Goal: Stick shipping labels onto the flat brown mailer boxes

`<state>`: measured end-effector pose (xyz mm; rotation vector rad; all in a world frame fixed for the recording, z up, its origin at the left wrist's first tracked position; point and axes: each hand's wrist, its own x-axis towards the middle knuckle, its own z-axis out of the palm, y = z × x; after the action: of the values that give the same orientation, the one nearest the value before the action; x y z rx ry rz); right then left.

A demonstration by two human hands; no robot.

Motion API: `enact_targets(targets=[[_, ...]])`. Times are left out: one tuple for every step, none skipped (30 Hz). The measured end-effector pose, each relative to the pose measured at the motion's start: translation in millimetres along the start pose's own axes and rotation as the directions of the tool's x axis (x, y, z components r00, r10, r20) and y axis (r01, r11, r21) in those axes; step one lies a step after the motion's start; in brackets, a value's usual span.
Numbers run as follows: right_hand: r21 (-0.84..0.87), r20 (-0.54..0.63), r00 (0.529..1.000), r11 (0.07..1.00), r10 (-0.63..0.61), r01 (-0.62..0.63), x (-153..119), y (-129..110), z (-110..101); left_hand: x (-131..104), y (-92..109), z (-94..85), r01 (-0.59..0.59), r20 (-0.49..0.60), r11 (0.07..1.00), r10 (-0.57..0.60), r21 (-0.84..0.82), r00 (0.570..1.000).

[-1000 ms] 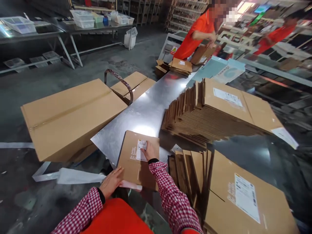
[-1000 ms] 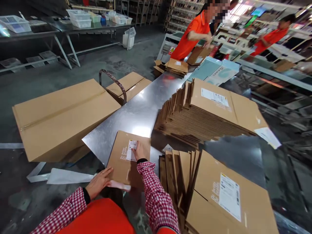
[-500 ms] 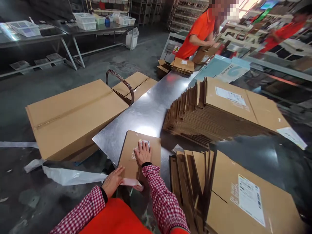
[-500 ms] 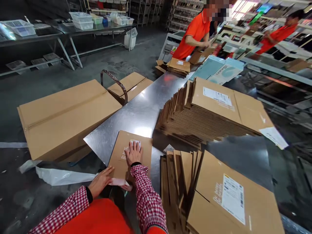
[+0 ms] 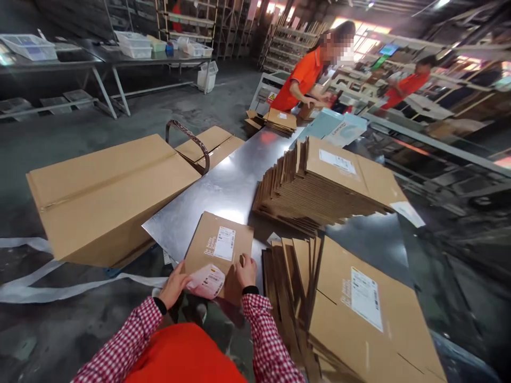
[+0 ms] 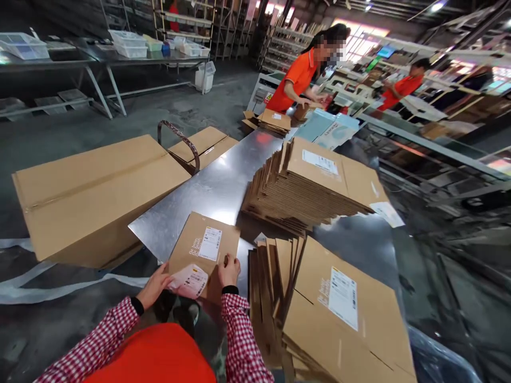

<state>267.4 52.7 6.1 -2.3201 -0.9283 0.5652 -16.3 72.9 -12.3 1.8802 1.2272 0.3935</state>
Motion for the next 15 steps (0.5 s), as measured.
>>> enact_targets(targets=[[0.025,0.011,1.0,1.0,-0.014,0.014,-2,-1,-3,0,0,-2.0,0.01,-0.015,1.0,-0.011,-0.007,1.0],[0.077,0.015,1.0,0.997,-0.022,0.021,-4,-3,-7,0,-1,-4.1,0.02,-0.031,1.0,-0.02,-0.013,0.999],[0.153,0.012,1.0,0.988,-0.023,0.02,-7,-6,-12,0,-1,-6.3,0.025,-0.047,0.999,-0.026,-0.02,0.999],[0.239,0.002,1.0,0.971,-0.016,0.015,-10,-10,-16,1,-1,-8.5,0.027,-0.062,0.999,-0.029,-0.028,0.998],[0.322,-0.008,1.0,0.947,-0.006,0.009,-14,-15,-21,1,-1,-10.7,0.025,-0.076,0.999,-0.027,-0.037,0.997],[0.407,-0.003,1.0,0.914,0.002,-0.001,-20,-22,-27,1,1,-12.9,0.019,-0.088,0.999,-0.024,-0.047,0.996],[0.489,0.02,1.0,0.872,0.001,-0.011,-26,-30,-34,1,3,-15.1,0.012,-0.099,0.998,-0.018,-0.058,0.995],[0.557,0.051,0.999,0.831,-0.019,-0.013,-33,-39,-44,1,7,-17.3,0.002,-0.107,0.998,-0.01,-0.07,0.994],[0.6,0.07,0.996,0.8,-0.057,0.003,-41,-48,-57,0,11,-19.6,-0.01,-0.111,0.996,0.001,-0.083,0.994],[0.631,0.075,0.992,0.775,-0.104,0.033,-50,-55,-73,-1,16,-22.0,-0.026,-0.109,0.995,0.016,-0.098,0.994],[0.639,0.044,0.99,0.765,-0.136,0.077,-58,-60,-93,-2,21,-24.5,-0.045,-0.105,0.992,0.033,-0.115,0.994],[0.612,-0.023,0.989,0.781,-0.144,0.128,-66,-61,-118,-3,27,-27.2,-0.063,-0.099,0.989,0.051,-0.131,0.994],[0.546,-0.092,0.986,0.821,-0.136,0.164,-72,-58,-146,-4,32,-29.9,-0.081,-0.095,0.986,0.068,-0.148,0.993],[0.49,-0.205,0.976,0.855,-0.077,0.17,-75,-50,-177,-5,36,-32.5,-0.097,-0.095,0.982,0.082,-0.164,0.992],[0.454,-0.262,0.965,0.881,-0.011,0.134,-76,-39,-210,-6,39,-34.9,-0.108,-0.099,0.978,0.091,-0.177,0.991]])
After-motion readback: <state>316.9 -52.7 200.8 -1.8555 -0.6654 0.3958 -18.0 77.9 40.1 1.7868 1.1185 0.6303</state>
